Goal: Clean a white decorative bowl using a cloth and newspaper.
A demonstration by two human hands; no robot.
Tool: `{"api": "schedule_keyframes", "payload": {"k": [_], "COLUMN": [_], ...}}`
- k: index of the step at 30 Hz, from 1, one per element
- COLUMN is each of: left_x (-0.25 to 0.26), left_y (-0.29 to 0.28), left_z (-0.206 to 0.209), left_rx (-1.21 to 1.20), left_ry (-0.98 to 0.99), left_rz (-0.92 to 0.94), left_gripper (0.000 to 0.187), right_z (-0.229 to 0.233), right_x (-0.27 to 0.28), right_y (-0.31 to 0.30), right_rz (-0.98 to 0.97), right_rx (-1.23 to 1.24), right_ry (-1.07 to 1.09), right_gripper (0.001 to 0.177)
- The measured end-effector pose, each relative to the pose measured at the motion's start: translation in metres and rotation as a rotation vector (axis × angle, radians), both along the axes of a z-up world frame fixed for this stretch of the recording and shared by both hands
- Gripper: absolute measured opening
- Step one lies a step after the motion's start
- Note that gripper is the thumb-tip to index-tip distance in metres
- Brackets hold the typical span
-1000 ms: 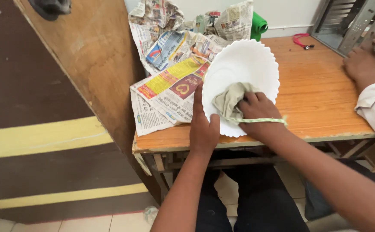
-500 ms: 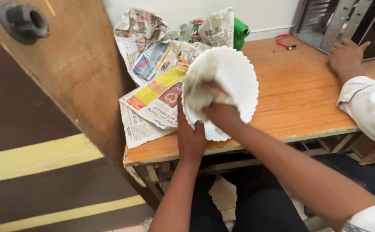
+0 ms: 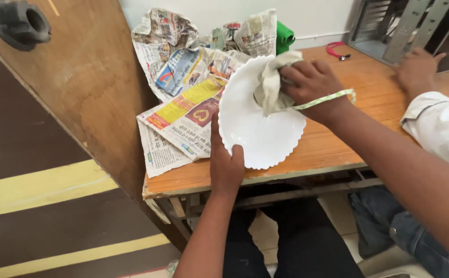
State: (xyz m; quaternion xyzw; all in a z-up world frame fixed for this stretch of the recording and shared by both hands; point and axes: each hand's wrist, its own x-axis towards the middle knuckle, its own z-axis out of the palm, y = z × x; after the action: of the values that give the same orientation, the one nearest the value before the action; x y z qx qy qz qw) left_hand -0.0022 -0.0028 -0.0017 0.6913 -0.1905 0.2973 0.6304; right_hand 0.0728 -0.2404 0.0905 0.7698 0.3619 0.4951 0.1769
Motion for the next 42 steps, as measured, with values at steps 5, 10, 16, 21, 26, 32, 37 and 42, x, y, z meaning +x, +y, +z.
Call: {"api": "schedule_keyframes", "payload": {"k": [5,10,16,21,26,32,37,42], "left_x": [0.002,-0.001,0.005,0.001,0.021,0.001,-0.002,-0.009], "left_y": [0.0,0.001,0.003,0.003,0.0,0.0,-0.001,-0.001], "left_z": [-0.003,-0.008,-0.01,-0.017,-0.033,-0.011,-0.003,0.006], "left_rx": [0.022,0.108,0.074,0.11,0.009,0.052,0.134,0.113], "left_ry": [-0.05,-0.045,0.005,-0.105,0.082,0.032,-0.019,0.029], "left_rz": [0.035,0.115,0.09,0.089,0.065,0.093,0.093,0.061], "left_gripper": [0.084,0.087,0.082,0.081,0.066,0.077,0.084,0.084], "right_z": [-0.061,-0.085,-0.039,-0.03,-0.055,-0.073,-0.041,0.012], "right_x": [-0.008,-0.043,-0.026,-0.014,-0.021,-0.017,0.005,-0.005], "right_y": [0.017,0.058,0.087,0.108,0.094,0.026,-0.006,0.025], "right_rz": [-0.081,-0.077,0.433,0.516,0.644,0.108,0.008,0.091], "right_rx": [0.264,0.523,1.244,0.89,0.571,0.529,0.094,0.193], "right_ry": [0.033,0.61,0.841,0.316,0.536,1.25,0.379,-0.141], "right_gripper": [0.025,0.02,0.028,0.031,0.04,0.053,0.043,0.033]}}
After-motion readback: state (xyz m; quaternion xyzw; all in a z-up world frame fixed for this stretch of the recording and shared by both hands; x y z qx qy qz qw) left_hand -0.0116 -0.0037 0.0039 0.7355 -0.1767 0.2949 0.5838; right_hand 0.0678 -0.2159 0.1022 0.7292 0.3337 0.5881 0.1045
